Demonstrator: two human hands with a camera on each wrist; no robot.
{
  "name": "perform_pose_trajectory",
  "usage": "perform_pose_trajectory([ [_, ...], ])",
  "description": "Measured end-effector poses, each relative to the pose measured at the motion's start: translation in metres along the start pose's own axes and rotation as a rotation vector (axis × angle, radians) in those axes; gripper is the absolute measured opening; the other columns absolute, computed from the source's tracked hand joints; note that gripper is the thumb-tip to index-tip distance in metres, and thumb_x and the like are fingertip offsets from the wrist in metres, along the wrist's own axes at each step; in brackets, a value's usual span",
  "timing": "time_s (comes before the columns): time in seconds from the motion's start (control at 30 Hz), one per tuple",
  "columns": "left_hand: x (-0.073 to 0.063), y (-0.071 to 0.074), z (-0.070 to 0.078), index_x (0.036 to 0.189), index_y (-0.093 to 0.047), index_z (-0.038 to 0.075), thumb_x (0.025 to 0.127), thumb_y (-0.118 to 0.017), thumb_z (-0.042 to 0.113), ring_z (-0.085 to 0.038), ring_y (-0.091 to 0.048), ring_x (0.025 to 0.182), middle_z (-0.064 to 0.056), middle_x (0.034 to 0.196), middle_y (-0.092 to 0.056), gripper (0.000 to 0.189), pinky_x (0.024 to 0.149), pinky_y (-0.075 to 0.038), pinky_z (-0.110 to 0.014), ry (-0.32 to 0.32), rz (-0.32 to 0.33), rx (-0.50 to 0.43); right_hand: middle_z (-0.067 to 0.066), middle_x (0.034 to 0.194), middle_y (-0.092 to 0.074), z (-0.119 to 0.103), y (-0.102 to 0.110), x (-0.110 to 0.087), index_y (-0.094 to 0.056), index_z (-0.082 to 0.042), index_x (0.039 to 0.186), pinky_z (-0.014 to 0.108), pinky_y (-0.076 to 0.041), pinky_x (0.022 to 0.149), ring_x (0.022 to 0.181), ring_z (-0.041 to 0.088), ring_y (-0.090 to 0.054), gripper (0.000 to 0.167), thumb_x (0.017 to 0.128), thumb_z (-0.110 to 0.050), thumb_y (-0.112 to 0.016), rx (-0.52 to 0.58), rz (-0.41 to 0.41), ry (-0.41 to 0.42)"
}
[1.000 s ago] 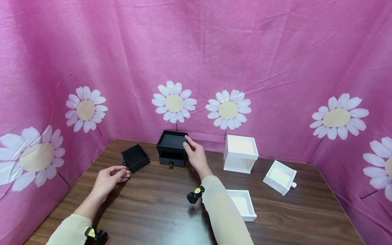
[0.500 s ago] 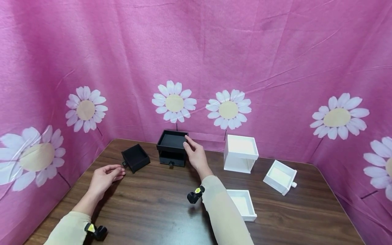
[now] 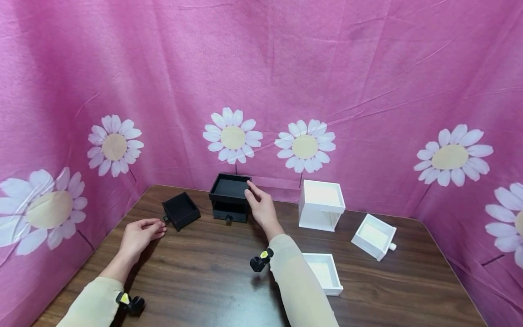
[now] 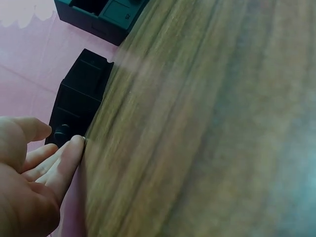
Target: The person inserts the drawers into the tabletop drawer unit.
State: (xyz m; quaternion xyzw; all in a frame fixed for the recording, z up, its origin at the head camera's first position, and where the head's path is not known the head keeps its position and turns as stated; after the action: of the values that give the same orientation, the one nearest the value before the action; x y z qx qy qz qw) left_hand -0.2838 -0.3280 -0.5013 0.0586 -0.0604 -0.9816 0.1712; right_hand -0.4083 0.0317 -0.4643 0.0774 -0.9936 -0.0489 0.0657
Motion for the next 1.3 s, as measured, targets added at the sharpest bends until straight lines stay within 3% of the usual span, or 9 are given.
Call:
perform_pose_trajectory([
  [0.8,0.020,-0.009,0.003,0.135,-0.053,-0.029,0.108,-0.061,0.004,-0.007,-0.078,0.074,-0.008,0.086,-0.080,0.043,0.075,-0.068,-0.023,0.079,-0.125,-0.013,0.009,0.166,-0.052,0.003,-0.001,0.000,-0.057,-0.017,0.158,0.045,-0.053,0.116,0.145,0.027,-0.059,0.048,0.111,-0.025,-0.064,0.004,-0.013,-0.008],
  [1.0,0.018,-0.008,0.002,0.131,-0.057,-0.027,0.109,-0.060,0.005,-0.007,-0.078,0.075,-0.006,0.087,-0.080,0.038,0.076,-0.068,-0.022,0.081,-0.126,0.018,0.010,0.165,-0.053,0.003,-0.001,0.000,-0.057,-0.017,0.158,0.046,-0.053,0.116,0.145,0.027,-0.059,0.048,0.111,-0.025,-0.063,0.009,-0.018,-0.010],
  [1.3,0.019,-0.010,-0.004,0.129,-0.057,-0.023,0.109,-0.060,0.004,-0.007,-0.078,0.074,-0.003,0.084,-0.079,0.034,0.077,-0.068,-0.023,0.087,-0.122,-0.062,0.011,0.165,-0.053,0.003,0.000,0.001,-0.057,-0.015,0.158,0.047,-0.054,0.115,0.144,0.028,-0.059,0.048,0.112,-0.025,-0.062,0.005,-0.010,0.006],
])
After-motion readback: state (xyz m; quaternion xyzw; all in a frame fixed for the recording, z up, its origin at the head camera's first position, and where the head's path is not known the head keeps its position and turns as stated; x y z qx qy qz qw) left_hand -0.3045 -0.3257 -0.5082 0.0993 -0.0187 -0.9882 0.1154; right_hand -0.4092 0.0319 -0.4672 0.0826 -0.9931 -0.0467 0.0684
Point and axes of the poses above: each hand's wrist, its own x-axis towards the middle knuckle, its own y-axis out of the back of the hand, z = x × y, the point moved 6 cm from there along x, towards the middle knuckle
